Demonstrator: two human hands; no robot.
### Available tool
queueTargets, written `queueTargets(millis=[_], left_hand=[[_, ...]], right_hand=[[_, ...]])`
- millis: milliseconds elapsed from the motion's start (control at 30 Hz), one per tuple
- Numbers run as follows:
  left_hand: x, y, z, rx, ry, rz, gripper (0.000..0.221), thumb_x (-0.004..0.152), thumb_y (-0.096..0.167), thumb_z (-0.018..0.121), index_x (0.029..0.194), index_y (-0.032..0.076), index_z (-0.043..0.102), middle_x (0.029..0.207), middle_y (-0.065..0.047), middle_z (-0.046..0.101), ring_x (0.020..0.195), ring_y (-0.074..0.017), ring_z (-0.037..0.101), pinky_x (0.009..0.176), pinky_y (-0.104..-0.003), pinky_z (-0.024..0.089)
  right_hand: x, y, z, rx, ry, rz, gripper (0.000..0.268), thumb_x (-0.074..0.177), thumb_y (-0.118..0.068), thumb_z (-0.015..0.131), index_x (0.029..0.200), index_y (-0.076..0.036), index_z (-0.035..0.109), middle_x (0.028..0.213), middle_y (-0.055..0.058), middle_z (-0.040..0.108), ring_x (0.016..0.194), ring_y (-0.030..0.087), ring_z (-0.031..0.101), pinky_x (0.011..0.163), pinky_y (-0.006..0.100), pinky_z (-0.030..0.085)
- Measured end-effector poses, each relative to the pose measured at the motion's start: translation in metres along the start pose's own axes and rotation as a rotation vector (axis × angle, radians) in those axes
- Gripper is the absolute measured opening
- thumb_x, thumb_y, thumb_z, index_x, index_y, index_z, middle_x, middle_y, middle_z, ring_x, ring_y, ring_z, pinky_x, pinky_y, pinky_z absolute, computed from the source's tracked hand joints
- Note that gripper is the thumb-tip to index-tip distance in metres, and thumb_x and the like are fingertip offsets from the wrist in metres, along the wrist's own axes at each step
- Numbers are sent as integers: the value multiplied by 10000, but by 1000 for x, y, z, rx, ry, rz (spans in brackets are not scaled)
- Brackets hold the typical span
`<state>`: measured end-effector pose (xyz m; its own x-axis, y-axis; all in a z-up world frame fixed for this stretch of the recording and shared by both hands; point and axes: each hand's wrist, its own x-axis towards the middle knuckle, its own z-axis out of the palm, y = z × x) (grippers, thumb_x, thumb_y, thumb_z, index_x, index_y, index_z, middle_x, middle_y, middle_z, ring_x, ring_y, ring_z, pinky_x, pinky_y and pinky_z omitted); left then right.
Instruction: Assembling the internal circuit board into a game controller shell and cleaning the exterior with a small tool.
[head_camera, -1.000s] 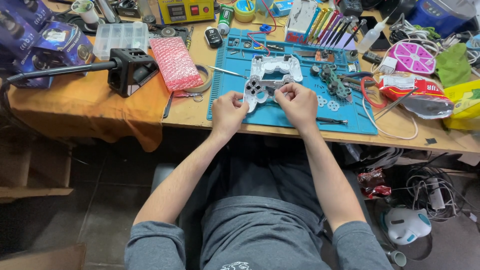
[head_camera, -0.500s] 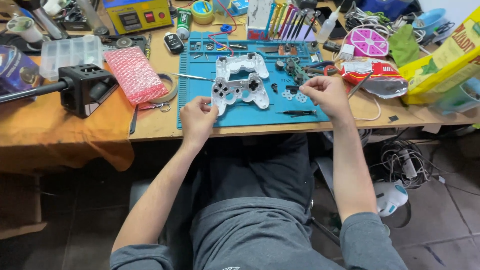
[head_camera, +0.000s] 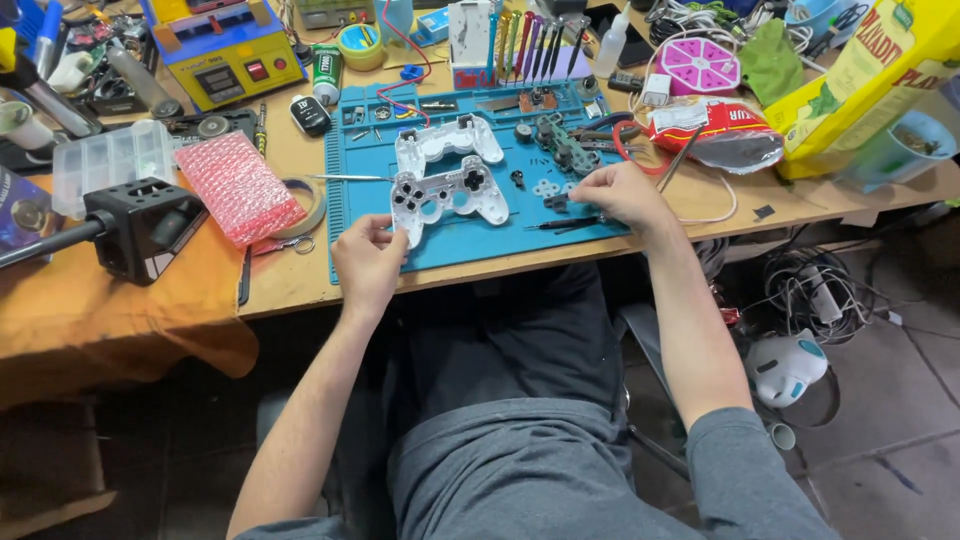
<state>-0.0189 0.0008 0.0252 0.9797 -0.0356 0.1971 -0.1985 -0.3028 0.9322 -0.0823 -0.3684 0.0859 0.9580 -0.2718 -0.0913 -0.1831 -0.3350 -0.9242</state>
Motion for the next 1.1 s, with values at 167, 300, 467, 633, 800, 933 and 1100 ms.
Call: queueTargets(millis=[167, 300, 467, 633, 800, 933, 1100], left_hand=[[-1, 5, -1, -3, 3, 9, 303, 918, -10, 781, 1206, -104, 796, 873, -255, 820, 709, -223, 829, 595, -307, 686], [0, 1, 0, -16, 20, 21, 302, 916, -8, 786, 1200, -112, 792, 864, -263, 816, 695, -243, 830, 583, -326, 691], [5, -11, 4, -2, 45, 24, 298, 899, 14, 791, 1179, -86, 806, 842, -231, 819, 650, -217, 816, 547, -323, 685], [9, -17, 5, 10, 51, 12, 300, 879, 47, 796, 1160, -56, 822, 828, -206, 826, 624, -214, 816, 532, -319, 677], [8, -16, 7, -8, 46, 0, 301, 868, 55, 807, 1149, -49, 830, 848, -225, 829, 667, -244, 833, 545, -318, 688], [9, -20, 9, 16, 49, 15, 296, 876, 69, 802, 1150, -38, 835, 828, -189, 834, 622, -212, 820, 537, -305, 671], [10, -22, 9, 26, 47, 11, 292, 875, 97, 805, 1144, -11, 841, 832, -185, 835, 644, -223, 826, 546, -325, 674]], right_hand=[[19, 26, -7, -218, 71, 12, 300, 856, -369, 982, 1007, -125, 895, 817, 66, 750, 774, 152, 643, 728, 251, 461], [59, 73, -10, -572, 355, -5, 402, 910, -751, 864, 951, -354, 902, 848, 12, 815, 971, 344, 785, 838, 386, 578], [29, 51, 27, -616, 334, -315, 266, 991, -567, 878, 990, -301, 876, 633, -56, 661, 712, 227, 709, 768, 366, 566], [-11, 14, 74, -633, 170, -691, 153, 1038, -343, 860, 982, -206, 824, 594, 12, 621, 641, 227, 688, 719, 343, 549], [-28, 4, 97, -616, -23, -832, 61, 972, -221, 859, 1003, -180, 826, 607, 9, 636, 630, 243, 706, 673, 348, 549], [3, 23, 98, -691, 112, -847, 100, 1028, -317, 853, 1090, -239, 848, 628, -9, 639, 668, 228, 724, 675, 354, 560], [49, 32, 108, -906, 382, -974, 74, 1066, -394, 807, 1074, -322, 826, 631, -90, 605, 601, 147, 688, 634, 295, 553]])
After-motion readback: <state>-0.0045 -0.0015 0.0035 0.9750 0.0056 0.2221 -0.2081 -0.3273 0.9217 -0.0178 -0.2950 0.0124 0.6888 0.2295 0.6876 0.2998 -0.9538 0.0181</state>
